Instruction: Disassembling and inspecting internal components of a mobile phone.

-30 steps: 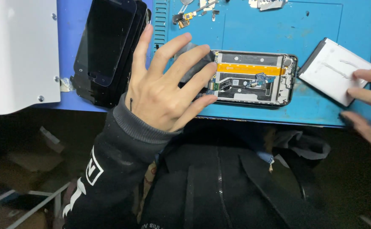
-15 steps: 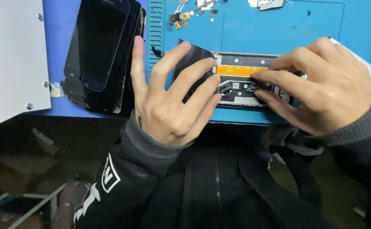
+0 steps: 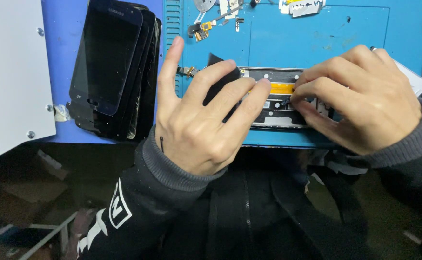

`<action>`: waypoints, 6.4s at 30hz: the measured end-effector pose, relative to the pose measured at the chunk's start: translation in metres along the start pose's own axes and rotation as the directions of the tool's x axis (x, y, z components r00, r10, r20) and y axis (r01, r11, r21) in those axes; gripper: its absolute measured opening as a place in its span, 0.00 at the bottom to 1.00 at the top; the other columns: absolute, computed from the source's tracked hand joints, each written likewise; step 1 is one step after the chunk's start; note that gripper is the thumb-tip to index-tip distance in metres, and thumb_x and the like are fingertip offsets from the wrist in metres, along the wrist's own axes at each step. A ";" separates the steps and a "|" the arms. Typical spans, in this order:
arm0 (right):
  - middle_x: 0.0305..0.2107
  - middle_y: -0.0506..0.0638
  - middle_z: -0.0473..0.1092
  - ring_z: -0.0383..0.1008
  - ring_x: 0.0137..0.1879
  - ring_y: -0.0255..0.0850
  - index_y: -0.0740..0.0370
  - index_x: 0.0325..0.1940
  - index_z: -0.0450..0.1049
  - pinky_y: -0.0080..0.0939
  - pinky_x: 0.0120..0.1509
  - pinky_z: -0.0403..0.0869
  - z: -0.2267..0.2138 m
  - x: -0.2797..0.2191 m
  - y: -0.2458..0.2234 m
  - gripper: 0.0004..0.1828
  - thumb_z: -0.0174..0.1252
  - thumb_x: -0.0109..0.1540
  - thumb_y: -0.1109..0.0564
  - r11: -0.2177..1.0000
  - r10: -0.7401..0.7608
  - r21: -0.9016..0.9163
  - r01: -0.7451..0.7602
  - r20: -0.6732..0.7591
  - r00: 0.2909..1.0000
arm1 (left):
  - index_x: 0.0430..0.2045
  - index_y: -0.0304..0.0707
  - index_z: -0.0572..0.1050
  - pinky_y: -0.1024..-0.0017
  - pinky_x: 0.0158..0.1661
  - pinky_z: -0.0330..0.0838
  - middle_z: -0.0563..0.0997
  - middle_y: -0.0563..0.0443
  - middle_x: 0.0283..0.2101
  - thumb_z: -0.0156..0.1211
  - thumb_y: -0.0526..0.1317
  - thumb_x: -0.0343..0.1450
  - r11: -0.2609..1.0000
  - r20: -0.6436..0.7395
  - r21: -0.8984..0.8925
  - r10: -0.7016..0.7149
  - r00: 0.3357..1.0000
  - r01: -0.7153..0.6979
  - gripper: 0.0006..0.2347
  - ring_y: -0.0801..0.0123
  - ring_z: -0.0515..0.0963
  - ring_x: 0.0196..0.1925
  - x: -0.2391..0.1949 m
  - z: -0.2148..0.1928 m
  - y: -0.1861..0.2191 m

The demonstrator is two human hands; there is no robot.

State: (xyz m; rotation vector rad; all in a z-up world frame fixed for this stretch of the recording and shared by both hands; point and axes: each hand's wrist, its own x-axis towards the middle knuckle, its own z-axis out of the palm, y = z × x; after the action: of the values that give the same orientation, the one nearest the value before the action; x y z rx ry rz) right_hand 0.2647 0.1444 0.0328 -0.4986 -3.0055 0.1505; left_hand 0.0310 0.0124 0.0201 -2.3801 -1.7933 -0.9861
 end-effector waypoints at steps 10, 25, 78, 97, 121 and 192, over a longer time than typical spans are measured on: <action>0.40 0.55 0.75 0.79 0.42 0.42 0.63 0.48 0.74 0.41 0.45 0.77 -0.009 -0.022 0.015 0.16 0.66 0.57 0.63 0.906 0.099 0.418 -0.070 -0.047 0.994 | 0.44 0.28 0.82 0.20 0.63 0.49 0.81 0.45 0.43 0.68 0.38 0.71 0.997 0.091 0.026 -0.080 0.993 0.078 0.12 0.50 0.78 0.55 0.008 -0.020 0.025; 0.49 0.59 0.71 0.80 0.52 0.41 0.65 0.58 0.68 0.39 0.60 0.85 -0.002 -0.033 0.003 0.19 0.61 0.64 0.71 0.256 0.706 0.932 -0.257 0.001 0.708 | 0.58 0.28 0.76 0.30 0.71 0.51 0.83 0.43 0.49 0.67 0.37 0.74 0.994 -0.039 -0.054 0.093 0.995 -0.095 0.18 0.52 0.81 0.59 0.035 0.015 0.029; 0.44 0.59 0.75 0.78 0.54 0.42 0.71 0.49 0.73 0.44 0.64 0.81 -0.012 -0.029 -0.015 0.10 0.57 0.64 0.73 0.163 0.629 0.934 -0.317 0.149 0.763 | 0.56 0.43 0.79 0.23 0.71 0.38 0.82 0.56 0.58 0.72 0.46 0.73 0.975 -0.066 -0.214 0.054 0.996 -0.067 0.18 0.59 0.78 0.65 0.045 0.008 0.019; 0.38 0.62 0.80 0.83 0.48 0.38 0.59 0.54 0.58 0.33 0.51 0.82 -0.012 -0.057 -0.004 0.21 0.60 0.63 0.66 0.176 0.651 0.877 -0.448 0.238 0.721 | 0.60 0.41 0.73 0.29 0.72 0.37 0.82 0.59 0.59 0.73 0.46 0.72 0.956 -0.073 -0.280 0.065 0.995 -0.083 0.23 0.62 0.81 0.61 0.043 0.007 0.026; 0.36 0.63 0.71 0.81 0.45 0.47 0.68 0.39 0.65 0.48 0.53 0.84 0.013 -0.075 0.008 0.11 0.61 0.66 0.74 -0.228 0.505 0.961 -0.156 0.254 0.825 | 0.52 0.40 0.77 0.25 0.71 0.39 0.83 0.56 0.54 0.67 0.43 0.68 0.928 -0.061 -0.367 0.043 0.997 -0.063 0.18 0.59 0.82 0.61 0.048 0.000 0.027; 0.47 0.61 0.73 0.77 0.58 0.46 0.70 0.58 0.64 0.45 0.66 0.77 0.011 -0.084 0.005 0.15 0.54 0.67 0.71 0.649 0.558 0.668 -0.365 -0.092 0.825 | 0.54 0.31 0.78 0.37 0.64 0.59 0.79 0.45 0.54 0.73 0.49 0.69 0.992 0.103 -0.039 0.125 0.987 -0.122 0.24 0.52 0.73 0.63 0.033 0.001 0.013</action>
State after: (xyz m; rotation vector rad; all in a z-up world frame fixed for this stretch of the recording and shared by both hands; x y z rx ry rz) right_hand 0.3442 0.1207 0.0148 -1.0799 -2.2528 0.9855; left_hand 0.0475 0.0367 0.0399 -2.5728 -1.6480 -0.8991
